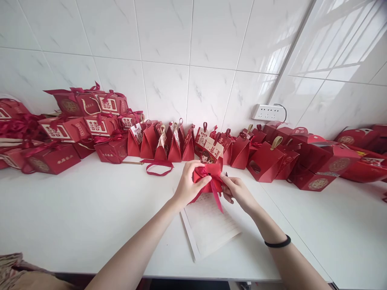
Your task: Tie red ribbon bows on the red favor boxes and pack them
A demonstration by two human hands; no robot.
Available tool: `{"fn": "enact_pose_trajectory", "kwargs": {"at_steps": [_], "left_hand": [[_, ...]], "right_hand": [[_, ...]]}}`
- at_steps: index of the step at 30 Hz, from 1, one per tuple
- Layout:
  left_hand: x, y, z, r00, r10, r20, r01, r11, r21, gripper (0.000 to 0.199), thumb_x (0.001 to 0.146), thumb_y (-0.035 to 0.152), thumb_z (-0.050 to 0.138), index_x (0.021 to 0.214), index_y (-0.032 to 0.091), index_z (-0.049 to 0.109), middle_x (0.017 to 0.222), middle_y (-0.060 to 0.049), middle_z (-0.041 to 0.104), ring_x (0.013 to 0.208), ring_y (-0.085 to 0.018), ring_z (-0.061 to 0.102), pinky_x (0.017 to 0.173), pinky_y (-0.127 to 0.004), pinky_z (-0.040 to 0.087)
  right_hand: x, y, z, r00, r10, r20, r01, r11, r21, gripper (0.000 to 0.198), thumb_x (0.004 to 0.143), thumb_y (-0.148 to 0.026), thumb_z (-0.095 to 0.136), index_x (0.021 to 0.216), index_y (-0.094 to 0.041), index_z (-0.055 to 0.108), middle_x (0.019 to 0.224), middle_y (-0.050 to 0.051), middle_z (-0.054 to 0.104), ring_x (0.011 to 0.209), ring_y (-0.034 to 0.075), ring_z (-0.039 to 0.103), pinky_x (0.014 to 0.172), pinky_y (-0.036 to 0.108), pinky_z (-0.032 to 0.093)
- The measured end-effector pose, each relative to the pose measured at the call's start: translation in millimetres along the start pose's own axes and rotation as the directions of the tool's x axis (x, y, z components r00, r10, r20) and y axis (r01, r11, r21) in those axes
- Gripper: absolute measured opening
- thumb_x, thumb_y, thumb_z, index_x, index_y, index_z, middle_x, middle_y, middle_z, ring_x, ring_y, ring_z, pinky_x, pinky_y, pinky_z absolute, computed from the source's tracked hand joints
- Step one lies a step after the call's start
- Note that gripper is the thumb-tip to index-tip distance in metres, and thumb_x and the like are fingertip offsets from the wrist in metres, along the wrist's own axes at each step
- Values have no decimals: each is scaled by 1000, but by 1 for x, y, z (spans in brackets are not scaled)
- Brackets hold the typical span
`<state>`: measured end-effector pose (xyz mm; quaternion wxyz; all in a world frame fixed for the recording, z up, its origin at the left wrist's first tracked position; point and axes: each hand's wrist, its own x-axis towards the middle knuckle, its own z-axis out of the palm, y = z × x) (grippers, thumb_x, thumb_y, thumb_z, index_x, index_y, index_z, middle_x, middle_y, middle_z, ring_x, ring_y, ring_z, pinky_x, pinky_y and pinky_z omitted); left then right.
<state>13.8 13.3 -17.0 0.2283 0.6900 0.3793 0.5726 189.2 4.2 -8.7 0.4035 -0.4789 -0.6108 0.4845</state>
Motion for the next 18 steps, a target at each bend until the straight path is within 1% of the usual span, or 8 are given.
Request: {"fn": "enact_pose_trajectory", "kwargs": {"at_steps": [2, 4, 6, 8, 11, 14, 16, 18], "left_hand": [[-1, -1, 1, 999, -28, -41, 28, 999, -18, 17, 81, 32, 58, 93, 22, 50, 111, -6, 53, 111, -20, 50, 96, -35, 39], [-2, -3, 3, 995, -48, -82, 46, 999, -23, 11, 83, 29, 55, 86, 21, 48, 107, -6, 53, 108, -19, 51, 93, -34, 41], [-3, -5, 4, 993, -52, -107, 51, 999, -13, 10, 84, 27, 53, 81, 21, 45, 107, -6, 51, 109, -19, 49, 90, -34, 42], [-5, -6, 5, 990, -55, -132, 54, 999, -6, 12, 85, 28, 52, 78, 21, 44, 109, -7, 49, 110, -20, 48, 87, -33, 44], [-8, -5, 8, 973, -66, -219, 68, 998, 3, 18, 84, 33, 53, 74, 21, 44, 105, -6, 46, 108, -20, 47, 82, -31, 45], [-11, -4, 12, 949, -99, -300, 99, 995, -13, 23, 82, 38, 55, 71, 21, 44, 89, -3, 44, 92, -17, 49, 77, -29, 44], [-13, -4, 13, 943, -146, -298, 140, 989, -43, 25, 83, 40, 53, 70, 22, 42, 80, -1, 44, 79, -15, 48, 75, -28, 43], [-13, -4, 14, 936, -215, -279, 204, 977, -70, 26, 84, 41, 51, 69, 22, 40, 73, 1, 44, 71, -14, 46, 72, -27, 42]], "right_hand": [[0, 0, -1, 1000, -26, 10, 26, 999, 30, 59, 73, -70, 54, 52, -20, 32, 42, -3, 39, 35, 8, 37, 34, 21, 28], [0, -1, -3, 999, -33, 42, 32, 999, 33, 56, 73, -69, 56, 56, -19, 38, 46, -2, 45, 38, 9, 42, 34, 20, 32], [-1, -2, -6, 996, -31, 80, 31, 1000, 2, 53, 73, -67, 57, 60, -17, 44, 50, -1, 50, 42, 10, 47, 36, 19, 38], [-1, -2, -8, 995, -26, 92, 29, 999, -39, 50, 73, -64, 59, 66, -16, 49, 55, 1, 54, 46, 11, 51, 39, 20, 42], [1, -2, -9, 997, -47, 55, 49, 998, -43, 48, 72, -62, 62, 72, -16, 52, 60, 1, 56, 51, 12, 55, 41, 21, 46], [2, -1, -7, 996, -89, 14, 89, 996, -4, 48, 71, -63, 62, 72, -17, 49, 65, 0, 55, 55, 13, 57, 44, 22, 48], [3, 1, -7, 995, -102, -15, 102, 995, -1, 51, 70, -65, 61, 71, -17, 46, 67, 0, 54, 53, 12, 57, 43, 22, 47], [4, 3, -6, 994, -98, -39, 98, 995, -5, 54, 70, -69, 59, 70, -17, 45, 69, 0, 53, 49, 11, 56, 40, 20, 43]]}}
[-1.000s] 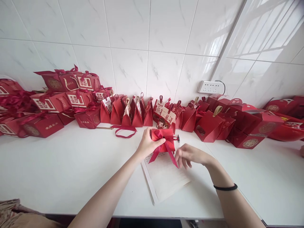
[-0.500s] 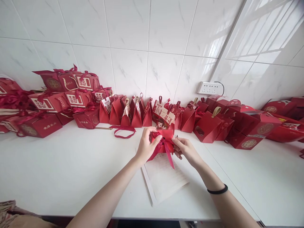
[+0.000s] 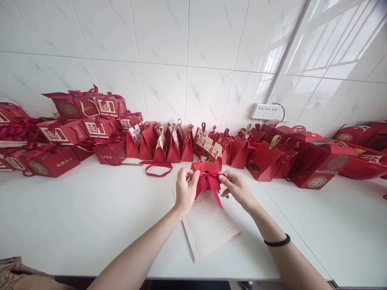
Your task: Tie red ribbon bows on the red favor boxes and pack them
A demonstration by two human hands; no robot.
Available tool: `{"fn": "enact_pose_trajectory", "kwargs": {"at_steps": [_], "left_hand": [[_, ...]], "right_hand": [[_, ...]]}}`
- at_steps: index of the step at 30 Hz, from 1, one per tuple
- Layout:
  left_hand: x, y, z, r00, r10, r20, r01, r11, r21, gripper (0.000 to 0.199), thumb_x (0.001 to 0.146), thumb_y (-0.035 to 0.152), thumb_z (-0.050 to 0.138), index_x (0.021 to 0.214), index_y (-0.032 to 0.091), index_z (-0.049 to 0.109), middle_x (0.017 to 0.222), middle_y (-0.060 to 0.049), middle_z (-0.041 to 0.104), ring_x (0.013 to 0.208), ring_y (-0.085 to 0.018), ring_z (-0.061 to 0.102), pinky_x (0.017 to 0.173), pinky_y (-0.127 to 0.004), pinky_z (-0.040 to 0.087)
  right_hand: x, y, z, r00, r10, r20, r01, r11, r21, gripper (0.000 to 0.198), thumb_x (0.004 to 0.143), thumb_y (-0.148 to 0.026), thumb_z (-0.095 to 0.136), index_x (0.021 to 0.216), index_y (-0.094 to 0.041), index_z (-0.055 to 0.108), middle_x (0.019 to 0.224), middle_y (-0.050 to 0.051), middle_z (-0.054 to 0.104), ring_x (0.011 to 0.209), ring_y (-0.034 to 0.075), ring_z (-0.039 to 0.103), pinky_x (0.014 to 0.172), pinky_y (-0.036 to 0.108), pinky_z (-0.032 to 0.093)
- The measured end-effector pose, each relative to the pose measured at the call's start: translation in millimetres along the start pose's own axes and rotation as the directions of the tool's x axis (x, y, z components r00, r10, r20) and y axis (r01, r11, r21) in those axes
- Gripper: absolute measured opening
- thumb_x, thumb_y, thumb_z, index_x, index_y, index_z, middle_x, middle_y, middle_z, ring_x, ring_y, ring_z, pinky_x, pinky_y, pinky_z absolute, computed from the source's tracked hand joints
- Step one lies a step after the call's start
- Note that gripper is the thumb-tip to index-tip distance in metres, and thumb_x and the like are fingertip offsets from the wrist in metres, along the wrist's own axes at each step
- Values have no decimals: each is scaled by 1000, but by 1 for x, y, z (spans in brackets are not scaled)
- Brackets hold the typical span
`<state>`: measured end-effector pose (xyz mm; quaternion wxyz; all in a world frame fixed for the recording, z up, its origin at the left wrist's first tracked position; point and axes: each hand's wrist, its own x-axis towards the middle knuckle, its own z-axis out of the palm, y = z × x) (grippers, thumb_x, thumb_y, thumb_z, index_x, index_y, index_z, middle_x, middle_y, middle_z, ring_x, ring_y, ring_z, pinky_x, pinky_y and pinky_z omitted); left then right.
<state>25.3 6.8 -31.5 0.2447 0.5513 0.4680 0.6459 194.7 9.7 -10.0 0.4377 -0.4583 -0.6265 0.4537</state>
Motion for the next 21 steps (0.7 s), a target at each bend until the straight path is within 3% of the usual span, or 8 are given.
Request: {"fn": "enact_pose_trajectory", "kwargs": {"at_steps": [4, 8, 16, 21], "left_hand": [[0, 1, -1, 997, -77, 13, 77, 997, 9, 30, 85, 43, 48, 67, 22, 37, 64, 3, 41, 61, -12, 43, 63, -25, 39], [0, 2, -1, 998, -62, 16, 62, 998, 21, 31, 87, 40, 46, 65, 22, 33, 60, 4, 37, 57, -12, 39, 58, -24, 37], [-2, 2, -1, 995, -95, 31, 94, 995, 38, 30, 88, 37, 42, 65, 23, 31, 58, 5, 36, 53, -12, 38, 55, -24, 35], [-1, 2, 1, 996, -93, 17, 92, 995, 33, 29, 87, 37, 42, 65, 22, 31, 57, 5, 36, 51, -10, 36, 52, -22, 34]], "right_hand": [[0, 3, 4, 999, -20, -51, 22, 999, 30, 55, 70, -71, 57, 71, -17, 46, 74, 1, 50, 56, 14, 58, 36, 18, 39], [1, 5, 9, 994, -61, -95, 68, 995, 74, 54, 71, -67, 59, 64, -17, 44, 76, 1, 45, 66, 13, 52, 43, 20, 49], [2, 7, 9, 994, -55, -92, 67, 988, 140, 51, 72, -65, 61, 64, -17, 46, 74, 2, 50, 66, 14, 52, 51, 23, 53], [2, 8, 9, 995, -1, -103, 19, 985, 170, 51, 70, -65, 63, 66, -16, 49, 76, 2, 53, 57, 13, 55, 40, 20, 46]]}}
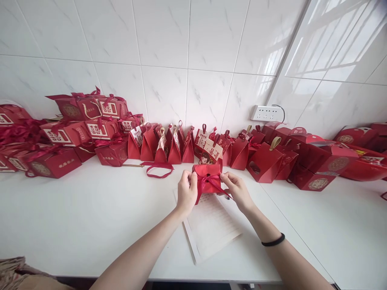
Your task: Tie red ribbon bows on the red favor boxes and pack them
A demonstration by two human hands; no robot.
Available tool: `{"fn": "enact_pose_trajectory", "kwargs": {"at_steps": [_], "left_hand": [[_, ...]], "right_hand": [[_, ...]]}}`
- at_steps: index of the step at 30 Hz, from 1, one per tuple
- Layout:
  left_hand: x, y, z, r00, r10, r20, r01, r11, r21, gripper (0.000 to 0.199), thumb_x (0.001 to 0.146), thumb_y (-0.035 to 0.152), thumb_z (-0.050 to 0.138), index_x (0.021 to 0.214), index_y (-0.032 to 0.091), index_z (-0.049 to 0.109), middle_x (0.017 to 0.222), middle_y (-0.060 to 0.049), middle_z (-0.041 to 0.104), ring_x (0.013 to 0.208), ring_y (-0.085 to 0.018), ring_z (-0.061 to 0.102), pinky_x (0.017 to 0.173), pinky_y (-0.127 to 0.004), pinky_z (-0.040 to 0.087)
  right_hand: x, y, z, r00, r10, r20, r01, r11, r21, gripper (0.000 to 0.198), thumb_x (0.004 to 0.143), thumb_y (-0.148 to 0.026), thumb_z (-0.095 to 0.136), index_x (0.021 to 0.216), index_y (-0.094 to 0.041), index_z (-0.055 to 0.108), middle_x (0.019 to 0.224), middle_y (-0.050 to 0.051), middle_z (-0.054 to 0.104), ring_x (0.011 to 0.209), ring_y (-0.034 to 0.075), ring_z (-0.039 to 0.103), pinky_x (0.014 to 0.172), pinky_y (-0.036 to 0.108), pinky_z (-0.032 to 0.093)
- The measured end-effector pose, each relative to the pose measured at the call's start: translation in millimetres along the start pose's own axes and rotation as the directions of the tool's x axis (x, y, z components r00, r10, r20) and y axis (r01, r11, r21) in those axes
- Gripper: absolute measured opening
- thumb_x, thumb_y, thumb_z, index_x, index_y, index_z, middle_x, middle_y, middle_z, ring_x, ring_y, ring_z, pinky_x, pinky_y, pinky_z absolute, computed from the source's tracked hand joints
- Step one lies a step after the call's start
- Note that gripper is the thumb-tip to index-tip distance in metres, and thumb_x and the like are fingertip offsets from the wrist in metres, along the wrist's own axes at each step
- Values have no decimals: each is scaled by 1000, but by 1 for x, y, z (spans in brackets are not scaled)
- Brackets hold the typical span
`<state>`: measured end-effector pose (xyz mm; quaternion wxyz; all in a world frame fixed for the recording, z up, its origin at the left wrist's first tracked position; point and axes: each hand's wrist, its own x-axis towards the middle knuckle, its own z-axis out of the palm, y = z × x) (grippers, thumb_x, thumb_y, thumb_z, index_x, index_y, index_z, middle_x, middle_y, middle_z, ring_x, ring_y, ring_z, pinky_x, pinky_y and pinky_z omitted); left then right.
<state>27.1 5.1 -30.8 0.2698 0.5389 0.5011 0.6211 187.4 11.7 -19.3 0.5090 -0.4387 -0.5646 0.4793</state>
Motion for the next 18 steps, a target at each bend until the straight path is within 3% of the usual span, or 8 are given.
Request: {"fn": "enact_pose_trajectory", "kwargs": {"at_steps": [5, 7, 9, 11, 14, 16, 18], "left_hand": [[2, 0, 1, 1000, 6, -13, -6, 1000, 2, 29, 87, 37, 40, 65, 21, 31, 57, 5, 36, 52, -10, 36, 52, -22, 34], [4, -1, -1, 999, 46, 9, -46, 999, 17, 29, 87, 36, 41, 64, 21, 31, 58, 5, 36, 54, -10, 38, 54, -22, 35], [7, -2, -5, 995, 96, 39, -98, 994, 44, 28, 86, 35, 41, 64, 21, 31, 58, 5, 37, 55, -10, 39, 55, -21, 36], [10, -5, -8, 988, 139, 69, -144, 987, 76, 28, 86, 35, 41, 64, 21, 30, 58, 5, 36, 55, -10, 38, 55, -21, 36], [11, -10, -11, 967, 214, 139, -231, 965, 121, 28, 87, 34, 42, 65, 21, 30, 57, 5, 35, 52, -9, 37, 51, -20, 34], [11, -13, -11, 941, 293, 170, -318, 936, 148, 27, 88, 32, 42, 65, 21, 31, 57, 6, 35, 51, -9, 36, 50, -20, 34], [11, -14, -12, 891, 430, 145, -450, 878, 162, 25, 88, 29, 44, 66, 21, 33, 60, 5, 38, 53, -9, 39, 52, -20, 37]], "right_hand": [[0, 3, -1, 1000, 11, -27, -13, 999, -50, 51, 72, -65, 60, 72, -15, 55, 83, 5, 56, 63, 16, 59, 43, 22, 49], [1, 3, -3, 998, -42, -47, 37, 994, -105, 52, 73, -67, 57, 74, -16, 51, 87, 7, 56, 74, 20, 60, 44, 24, 51], [1, 5, -5, 987, -153, -59, 140, 973, -185, 53, 72, -68, 59, 88, -18, 49, 102, 10, 53, 92, 26, 58, 51, 29, 55], [3, 8, -9, 954, -301, 2, 289, 914, -284, 72, 66, -68, 65, 115, -21, 40, 126, 15, 42, 115, 31, 46, 72, 40, 57], [4, 14, -12, 878, -427, 215, 478, 779, -405, 107, 61, -65, 72, 140, -23, 13, 143, 17, 19, 133, 32, 24, 101, 52, 37], [4, 19, -12, 849, -438, 295, 528, 722, -447, 109, 66, -57, 73, 144, -23, 3, 145, 17, 17, 133, 32, 24, 105, 53, 31], [5, 22, -12, 837, -461, 296, 548, 691, -472, 103, 72, -46, 72, 145, -24, 1, 144, 17, 21, 131, 30, 29, 104, 52, 33]]}}
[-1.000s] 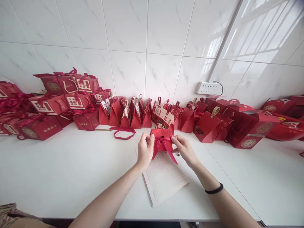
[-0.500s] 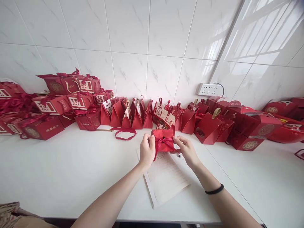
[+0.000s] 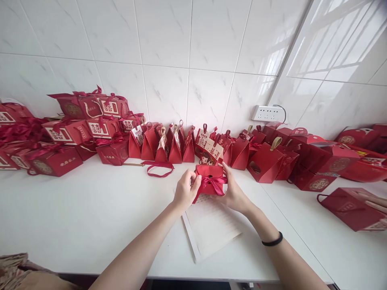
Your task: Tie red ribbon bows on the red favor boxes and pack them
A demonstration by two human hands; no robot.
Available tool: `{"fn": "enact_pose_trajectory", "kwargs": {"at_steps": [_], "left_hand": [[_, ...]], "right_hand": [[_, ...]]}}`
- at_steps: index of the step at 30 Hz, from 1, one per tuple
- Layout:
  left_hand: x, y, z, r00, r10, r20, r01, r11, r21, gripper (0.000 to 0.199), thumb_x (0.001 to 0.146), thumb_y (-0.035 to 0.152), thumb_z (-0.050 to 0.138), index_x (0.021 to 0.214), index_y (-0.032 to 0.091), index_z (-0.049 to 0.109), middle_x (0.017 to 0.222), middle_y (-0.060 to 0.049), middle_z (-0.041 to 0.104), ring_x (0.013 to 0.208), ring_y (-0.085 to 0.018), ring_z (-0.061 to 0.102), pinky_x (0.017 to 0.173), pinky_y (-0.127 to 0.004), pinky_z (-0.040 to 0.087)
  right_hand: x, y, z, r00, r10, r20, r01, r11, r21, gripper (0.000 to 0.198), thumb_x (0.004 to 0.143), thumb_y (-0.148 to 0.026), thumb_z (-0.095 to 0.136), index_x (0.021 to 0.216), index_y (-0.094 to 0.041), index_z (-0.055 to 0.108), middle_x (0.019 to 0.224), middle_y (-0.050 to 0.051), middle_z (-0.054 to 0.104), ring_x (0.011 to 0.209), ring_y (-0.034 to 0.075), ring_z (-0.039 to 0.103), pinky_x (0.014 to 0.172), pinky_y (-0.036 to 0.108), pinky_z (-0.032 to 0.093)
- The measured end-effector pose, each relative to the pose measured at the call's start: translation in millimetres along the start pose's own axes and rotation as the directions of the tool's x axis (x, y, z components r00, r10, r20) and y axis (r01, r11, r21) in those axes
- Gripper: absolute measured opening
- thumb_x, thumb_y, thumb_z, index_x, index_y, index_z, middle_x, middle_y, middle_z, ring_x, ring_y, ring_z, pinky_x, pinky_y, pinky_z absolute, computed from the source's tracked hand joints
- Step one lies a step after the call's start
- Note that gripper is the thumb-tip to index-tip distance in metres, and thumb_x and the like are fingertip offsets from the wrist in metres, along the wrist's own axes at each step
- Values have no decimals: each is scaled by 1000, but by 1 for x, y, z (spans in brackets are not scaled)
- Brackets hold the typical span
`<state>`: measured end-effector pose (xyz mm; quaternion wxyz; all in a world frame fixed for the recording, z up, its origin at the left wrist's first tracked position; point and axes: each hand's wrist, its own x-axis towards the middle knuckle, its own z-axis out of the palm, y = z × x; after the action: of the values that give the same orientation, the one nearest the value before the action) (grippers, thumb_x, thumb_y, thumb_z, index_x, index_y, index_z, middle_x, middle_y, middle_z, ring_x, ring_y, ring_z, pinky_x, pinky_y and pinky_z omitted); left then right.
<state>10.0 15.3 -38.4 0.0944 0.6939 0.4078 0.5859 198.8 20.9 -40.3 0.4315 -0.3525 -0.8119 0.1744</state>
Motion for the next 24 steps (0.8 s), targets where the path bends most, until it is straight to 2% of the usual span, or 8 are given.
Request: {"fn": "enact_pose_trajectory", "kwargs": {"at_steps": [3, 6, 8, 10, 14, 16, 20, 24], "left_hand": [[1, 2, -2, 947, 304, -99, -299, 952, 67, 21, 87, 24, 49, 71, 20, 37, 65, 3, 44, 61, -10, 44, 59, -22, 40], [4, 9, -5, 803, 596, -23, -589, 798, 128, 18, 84, 20, 57, 75, 20, 41, 65, 4, 50, 63, -10, 47, 68, -27, 43], [4, 13, -6, 720, 693, 47, -692, 709, 135, 18, 81, 15, 60, 78, 20, 42, 64, 5, 51, 62, -10, 47, 72, -29, 44], [5, 13, -7, 707, 705, 52, -705, 698, 123, 18, 79, 17, 62, 85, 20, 45, 70, 3, 54, 68, -11, 51, 75, -29, 45], [8, 3, -12, 881, 473, -20, -473, 881, 16, 70, 68, 45, 69, 123, 16, 37, 117, -15, 49, 112, -27, 48, 93, -43, 42], [11, -2, -17, 962, 250, 107, -242, 967, -78, 86, 66, 49, 67, 134, 16, 26, 133, -19, 39, 125, -33, 38, 101, -50, 34], [16, -4, -23, 920, -15, 391, 114, 966, -232, 82, 65, 40, 70, 134, 20, 31, 135, -16, 43, 125, -32, 42, 103, -45, 35], [14, 0, -18, 930, -207, 303, 303, 900, -314, 80, 60, 38, 74, 127, 21, 36, 128, -13, 48, 118, -29, 48, 95, -40, 43]], "right_hand": [[-1, 2, 3, 997, -38, -67, 36, 999, -35, 99, 74, -41, 71, 145, -25, 2, 143, 16, 25, 129, 30, 33, 102, 50, 35], [0, 2, 3, 986, -82, -144, 71, 994, -79, 99, 74, -45, 70, 145, -25, 4, 141, 16, 28, 127, 30, 36, 101, 50, 37], [1, 2, 3, 978, -104, -183, 89, 992, -88, 97, 75, -49, 69, 145, -26, 6, 140, 15, 30, 126, 30, 37, 99, 50, 39], [2, 1, 2, 976, -91, -200, 77, 994, -77, 96, 75, -51, 68, 145, -26, 7, 138, 15, 33, 125, 30, 37, 99, 51, 39], [3, -8, -2, 981, 16, -195, -14, 1000, 13, 104, 67, -53, 73, 144, -28, 8, 137, 14, 32, 124, 31, 38, 100, 52, 37], [2, -13, -3, 982, 83, -169, -62, 990, 127, 105, 65, -54, 74, 144, -30, 9, 140, 13, 28, 121, 30, 43, 98, 50, 41], [0, -18, -4, 975, 205, -84, -170, 937, 306, 93, 74, -64, 61, 144, -26, 14, 133, 13, 40, 114, 29, 49, 87, 44, 50], [3, -4, -9, 936, 290, -198, -236, 937, 256, 63, 91, -62, 20, 135, -20, 33, 123, 14, 50, 103, 25, 55, 73, 36, 52]]}}
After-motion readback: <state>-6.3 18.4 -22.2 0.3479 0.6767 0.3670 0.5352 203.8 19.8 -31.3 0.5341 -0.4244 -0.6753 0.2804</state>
